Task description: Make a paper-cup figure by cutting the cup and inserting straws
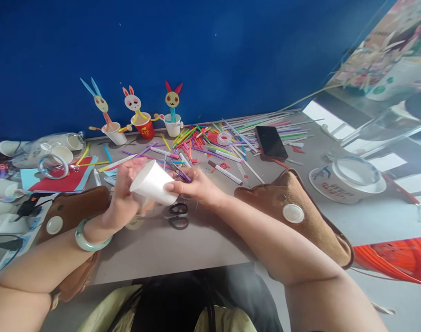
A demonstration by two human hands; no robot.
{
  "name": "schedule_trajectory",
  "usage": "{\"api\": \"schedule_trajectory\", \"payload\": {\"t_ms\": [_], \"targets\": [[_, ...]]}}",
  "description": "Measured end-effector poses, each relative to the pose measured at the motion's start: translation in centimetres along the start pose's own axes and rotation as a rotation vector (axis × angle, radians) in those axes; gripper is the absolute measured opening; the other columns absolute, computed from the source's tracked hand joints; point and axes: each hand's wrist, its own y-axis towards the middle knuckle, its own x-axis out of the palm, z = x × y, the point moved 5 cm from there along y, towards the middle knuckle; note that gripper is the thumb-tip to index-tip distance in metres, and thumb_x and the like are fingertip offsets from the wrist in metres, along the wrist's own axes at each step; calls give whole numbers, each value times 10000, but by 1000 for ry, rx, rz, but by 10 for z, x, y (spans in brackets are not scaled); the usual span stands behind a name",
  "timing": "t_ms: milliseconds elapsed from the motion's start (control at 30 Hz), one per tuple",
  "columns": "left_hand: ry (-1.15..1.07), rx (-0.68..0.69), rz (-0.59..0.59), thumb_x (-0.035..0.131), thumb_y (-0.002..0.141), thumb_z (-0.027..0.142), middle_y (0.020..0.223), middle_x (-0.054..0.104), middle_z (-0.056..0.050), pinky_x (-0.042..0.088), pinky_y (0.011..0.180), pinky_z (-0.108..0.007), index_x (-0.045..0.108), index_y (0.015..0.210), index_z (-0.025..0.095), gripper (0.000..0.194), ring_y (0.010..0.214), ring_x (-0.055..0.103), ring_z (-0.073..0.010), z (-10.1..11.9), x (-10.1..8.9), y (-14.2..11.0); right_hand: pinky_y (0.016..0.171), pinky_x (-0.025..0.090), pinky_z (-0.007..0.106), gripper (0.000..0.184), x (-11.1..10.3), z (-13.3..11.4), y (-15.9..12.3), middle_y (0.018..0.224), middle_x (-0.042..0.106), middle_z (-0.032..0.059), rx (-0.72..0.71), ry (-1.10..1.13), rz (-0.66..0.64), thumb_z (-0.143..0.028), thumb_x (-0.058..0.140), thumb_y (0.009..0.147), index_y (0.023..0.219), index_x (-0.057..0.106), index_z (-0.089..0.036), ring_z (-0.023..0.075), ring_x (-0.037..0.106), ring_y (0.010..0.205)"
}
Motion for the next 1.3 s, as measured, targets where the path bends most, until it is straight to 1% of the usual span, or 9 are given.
{"api": "schedule_trajectory", "payload": {"t_ms": [133, 200, 300, 400, 533, 700, 867, 1033, 1300], "targets": [[422, 396, 59, 720, 788, 234, 1380, 508, -162, 442, 1064, -513, 517, 1221, 219, 479, 1316, 487, -335, 21, -7, 0, 587, 471, 250, 446, 2, 6, 3, 693, 661, 24, 49, 107, 15, -513, 850, 613, 779, 671, -140, 140, 595, 628], [525, 489, 11, 699, 772, 168, 1275, 583, -128, 431, 1077, -533, 554, 1119, 228, 381, 1271, 525, -329, 25, -4, -1, 594, 477, 252, 427, 3, 9, 4, 698, 669, 31, 64, 146, 20, -501, 840, 628, 777, 672, -138, 141, 602, 632], [537, 499, -85, 642, 764, 89, 1083, 661, -90, 468, 1033, -509, 585, 1049, 216, 317, 1131, 610, -297, 25, 3, -2, 579, 466, 246, 446, 1, 13, 5, 694, 666, 34, 82, 168, 67, -523, 830, 642, 791, 676, -132, 139, 601, 630], [391, 320, -167, 595, 796, 105, 1024, 683, -103, 495, 1007, -469, 614, 1097, 173, 310, 1038, 637, -274, 22, 6, -1, 567, 452, 239, 520, -4, 12, 6, 708, 656, 20, 38, 121, 115, -551, 864, 585, 840, 682, -136, 137, 595, 638], [6, -166, -307, 543, 914, 279, 1152, 685, -123, 526, 975, -405, 630, 1234, 170, 349, 1086, 630, -265, 16, 8, -4, 584, 451, 234, 580, -9, 4, 4, 760, 662, 3, -52, -27, 152, -462, 923, 504, 931, 696, -142, 128, 581, 661], [-334, -559, -163, 625, 884, 393, 1086, 717, -88, 558, 802, -334, 707, 1113, 200, 311, 990, 661, -252, 1, 10, -7, 560, 421, 228, 564, -11, -2, 4, 691, 621, -27, -71, -204, 149, -381, 929, 504, 955, 698, -135, 106, 537, 610], [-615, -664, -221, 692, 804, 329, 916, 720, -55, 475, 610, -245, 742, 1012, 162, 272, 770, 626, -171, -2, 20, -1, 612, 459, 247, 524, -16, -11, 5, 771, 653, 4, -159, -274, 170, -430, 900, 550, 937, 704, -137, 128, 575, 675], [-642, -729, -208, 687, 772, 312, 693, 637, -21, 400, 516, -235, 742, 852, 147, 192, 575, 518, -116, 2, 18, 2, 619, 472, 249, 545, -20, -15, 5, 803, 670, 24, -230, -315, 142, -486, 894, 559, 932, 703, -138, 143, 595, 702], [-665, -846, -183, 743, 694, 282, 704, 669, -16, 420, 509, -210, 749, 851, 166, 196, 605, 561, -120, 2, 18, 0, 653, 491, 280, 611, -19, -15, 4, 861, 691, 58, -274, -460, 111, -624, 852, 595, 955, 700, -155, 184, 612, 764]]}}
